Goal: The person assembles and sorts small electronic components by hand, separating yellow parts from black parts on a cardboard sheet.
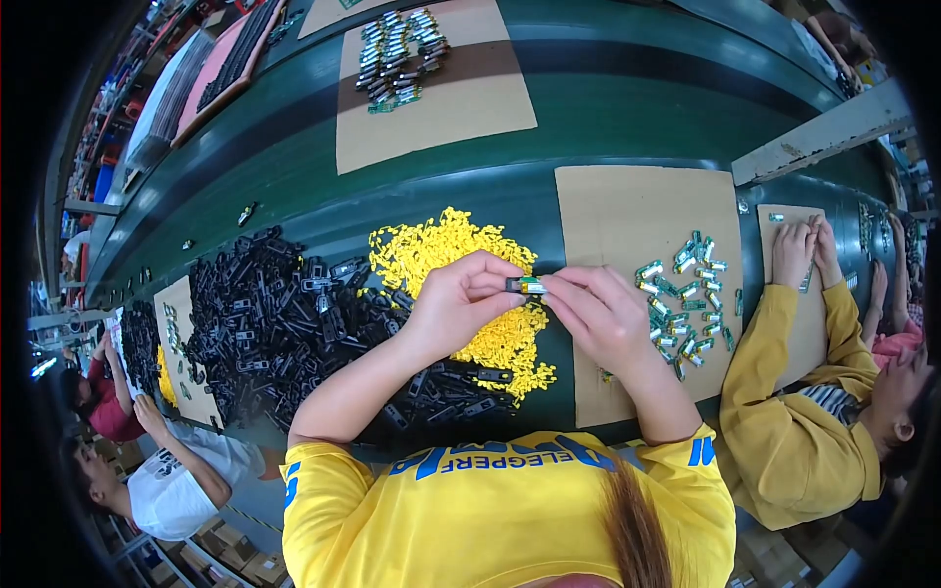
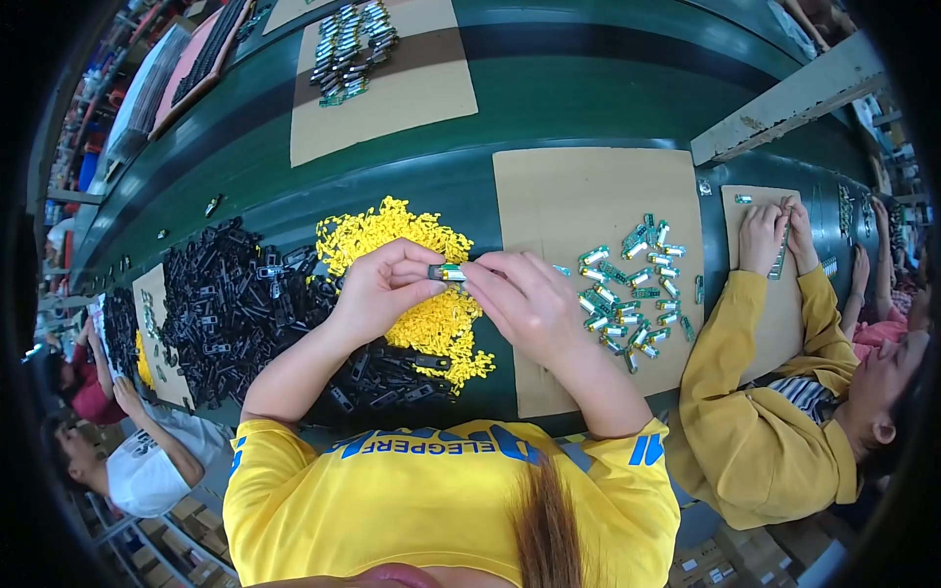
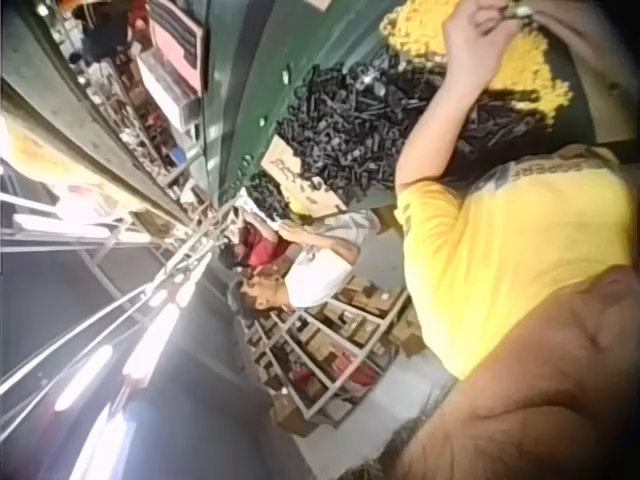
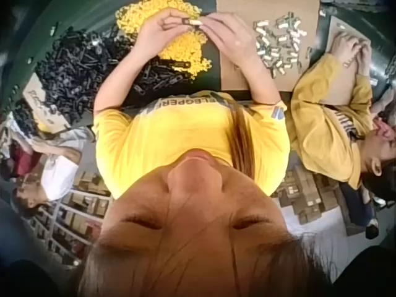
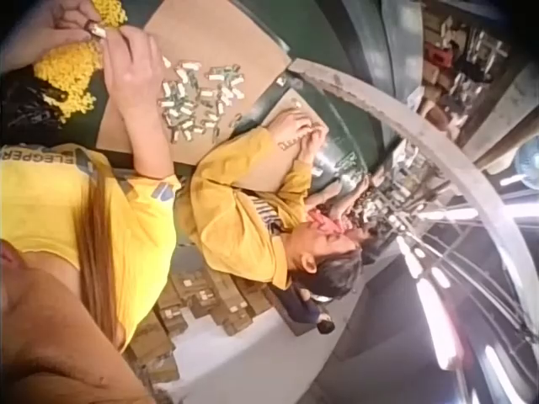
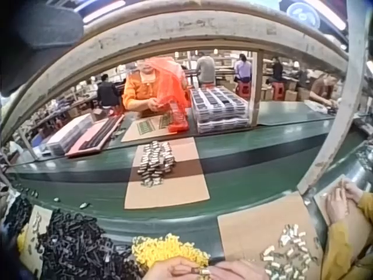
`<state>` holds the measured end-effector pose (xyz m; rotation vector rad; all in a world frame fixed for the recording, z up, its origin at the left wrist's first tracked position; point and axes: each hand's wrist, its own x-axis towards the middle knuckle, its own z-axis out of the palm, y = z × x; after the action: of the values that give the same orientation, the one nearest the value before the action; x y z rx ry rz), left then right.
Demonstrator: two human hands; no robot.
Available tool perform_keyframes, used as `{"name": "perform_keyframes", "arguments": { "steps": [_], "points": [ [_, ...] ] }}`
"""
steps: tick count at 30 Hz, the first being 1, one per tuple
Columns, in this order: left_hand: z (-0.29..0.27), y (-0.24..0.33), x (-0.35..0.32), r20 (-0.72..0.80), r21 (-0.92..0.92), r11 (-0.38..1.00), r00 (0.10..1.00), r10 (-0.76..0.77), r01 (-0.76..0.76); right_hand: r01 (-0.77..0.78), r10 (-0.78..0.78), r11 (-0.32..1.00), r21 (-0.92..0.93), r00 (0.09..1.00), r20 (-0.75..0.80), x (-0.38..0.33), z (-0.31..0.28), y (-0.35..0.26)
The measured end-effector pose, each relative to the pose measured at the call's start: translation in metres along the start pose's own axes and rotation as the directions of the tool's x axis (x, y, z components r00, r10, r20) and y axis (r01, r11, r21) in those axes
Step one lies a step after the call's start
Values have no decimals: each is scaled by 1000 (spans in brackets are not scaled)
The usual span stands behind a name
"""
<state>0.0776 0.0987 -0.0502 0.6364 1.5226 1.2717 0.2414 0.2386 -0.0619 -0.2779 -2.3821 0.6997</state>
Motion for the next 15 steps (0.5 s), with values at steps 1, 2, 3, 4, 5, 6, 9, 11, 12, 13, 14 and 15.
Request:
{"name": "perform_keyframes", "arguments": {
  "steps": [1,2,3,4,5,6,9,11,12,13,14,15],
  "points": [
    [1,0,0,-4,-3,1000,1000,-2,2,9,-9,1000,-4,1000,-13,0,0,1],
    [1,-1,1,-8,-7,1000,1000,-4,4,18,-18,1000,-8,999,-26,0,-1,1],
    [2,-1,1,-12,-10,1000,1000,-6,6,27,-28,1000,-12,999,-39,0,-1,2],
    [2,-1,1,-11,-9,1000,1000,-8,7,26,-26,1000,-12,999,-39,0,-1,2],
    [3,0,1,-4,-4,1000,1000,0,0,30,-29,1000,4,999,-24,0,0,2],
    [3,0,1,3,1,1000,1000,7,-7,33,-33,999,21,999,-8,0,0,3],
    [4,-1,1,19,12,1000,1000,19,-19,37,-39,998,55,999,23,0,2,6],
    [4,-5,0,39,-46,998,998,42,-41,27,-35,978,207,999,38,-2,5,17],
    [3,-7,-1,47,-75,996,997,54,-51,21,-35,959,282,998,45,-3,7,23],
    [3,-8,-1,55,-103,993,996,67,-61,15,-36,934,356,998,52,-5,9,26],
    [3,-9,-2,60,-102,993,996,64,-58,11,-31,935,355,998,50,-7,13,27],
    [3,-9,-2,52,-81,993,995,90,-86,-93,63,871,482,995,80,-8,18,27]
  ]
}}
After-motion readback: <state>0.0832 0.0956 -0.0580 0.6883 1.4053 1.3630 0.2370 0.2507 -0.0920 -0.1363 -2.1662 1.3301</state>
